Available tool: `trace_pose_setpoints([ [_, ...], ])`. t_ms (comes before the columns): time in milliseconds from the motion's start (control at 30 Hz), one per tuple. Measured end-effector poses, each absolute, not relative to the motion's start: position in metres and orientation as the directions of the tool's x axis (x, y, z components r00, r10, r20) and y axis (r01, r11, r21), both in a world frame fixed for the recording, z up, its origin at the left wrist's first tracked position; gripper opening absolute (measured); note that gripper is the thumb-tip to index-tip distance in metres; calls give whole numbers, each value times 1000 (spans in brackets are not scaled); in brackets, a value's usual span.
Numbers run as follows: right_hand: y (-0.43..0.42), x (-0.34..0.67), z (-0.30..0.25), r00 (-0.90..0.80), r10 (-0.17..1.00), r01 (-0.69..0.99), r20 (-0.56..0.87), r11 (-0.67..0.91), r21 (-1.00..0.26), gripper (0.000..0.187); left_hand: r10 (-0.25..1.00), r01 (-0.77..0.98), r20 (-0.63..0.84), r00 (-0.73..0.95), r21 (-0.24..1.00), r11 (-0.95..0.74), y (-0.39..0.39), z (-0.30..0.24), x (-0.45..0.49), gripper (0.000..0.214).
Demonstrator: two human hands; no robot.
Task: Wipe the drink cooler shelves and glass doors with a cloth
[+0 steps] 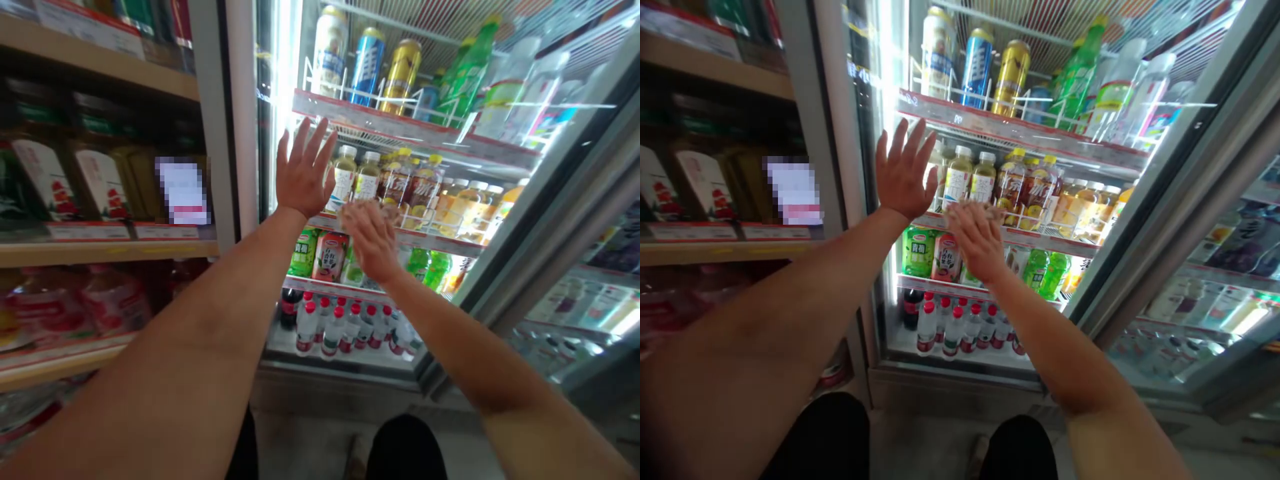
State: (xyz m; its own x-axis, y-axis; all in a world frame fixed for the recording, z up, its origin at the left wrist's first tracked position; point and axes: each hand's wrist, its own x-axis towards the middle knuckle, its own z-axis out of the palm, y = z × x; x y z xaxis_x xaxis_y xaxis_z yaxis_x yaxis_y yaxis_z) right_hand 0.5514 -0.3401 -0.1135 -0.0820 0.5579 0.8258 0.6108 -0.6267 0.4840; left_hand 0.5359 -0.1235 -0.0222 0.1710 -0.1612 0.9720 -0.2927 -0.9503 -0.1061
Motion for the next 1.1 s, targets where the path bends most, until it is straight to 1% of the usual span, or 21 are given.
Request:
trace_pose_setpoints([
  [67,-332,550,-131,-128,730,657,671,-444,609,57,-174,-302,973,154,-122,-945,-123,-23,536,63],
  [100,-330,551,-136,-147,780,668,608,-375,643,56,-179,-316,973,144,-126,-940,-123,-23,535,62],
  [133,-328,551,-137,-158,801,670,578,-343,658,55,-181,-330,974,138,-127,-936,-123,-23,535,62],
  [200,-325,553,-132,-153,765,661,626,-392,640,52,-177,-331,974,140,-122,-936,-123,-23,534,61],
  [300,-317,554,-128,-118,622,657,774,-536,531,50,-167,-295,973,158,-114,-949,-124,-22,532,60],
  [333,-313,553,-132,-104,587,662,803,-562,496,51,-166,-284,973,160,-115,-952,-124,-22,532,59],
  [367,-309,551,-137,-103,582,669,807,-560,489,51,-166,-279,973,161,-117,-953,-125,-22,531,59],
  [433,-301,548,-151,-156,663,677,732,-468,568,49,-169,-281,972,164,-118,-952,-125,-22,531,60],
  [500,-297,546,-159,-225,771,672,596,-319,668,46,-167,-301,971,170,-110,-947,-125,-22,531,60],
  [533,-297,546,-159,-238,800,672,550,-273,689,45,-167,-313,970,176,-105,-944,-125,-22,531,61],
  [567,-298,546,-156,-232,807,675,542,-268,687,44,-166,-320,969,182,-101,-942,-125,-23,531,61],
  [633,-302,548,-145,-170,766,683,621,-362,634,44,-162,-321,967,198,-92,-943,-124,-23,531,62],
  [733,-309,548,-135,-112,635,653,765,-533,538,43,-153,-318,964,216,-79,-945,-124,-23,531,62],
  [767,-311,547,-138,-116,620,641,776,-551,535,42,-152,-321,965,213,-78,-944,-124,-23,530,62],
  [800,-313,545,-144,-129,637,635,760,-535,557,42,-152,-328,966,208,-77,-942,-124,-23,530,62],
  [833,-315,543,-151,-148,683,640,715,-485,596,41,-154,-337,967,201,-79,-938,-124,-23,529,62],
  [900,-320,540,-167,-197,801,674,565,-308,672,41,-159,-364,969,187,-82,-928,-124,-23,529,63],
  [967,-326,541,-175,-226,859,697,459,-187,692,42,-158,-390,970,183,-76,-918,-124,-23,529,64],
  [1000,-329,542,-175,-216,860,699,463,-195,688,42,-158,-394,970,184,-75,-916,-124,-23,529,65],
  [1033,-331,543,-172,-189,841,694,506,-250,675,43,-157,-388,970,184,-75,-919,-124,-23,529,65],
  [1100,-334,545,-166,-114,759,670,641,-417,613,44,-155,-366,971,184,-79,-927,-124,-23,530,63],
])
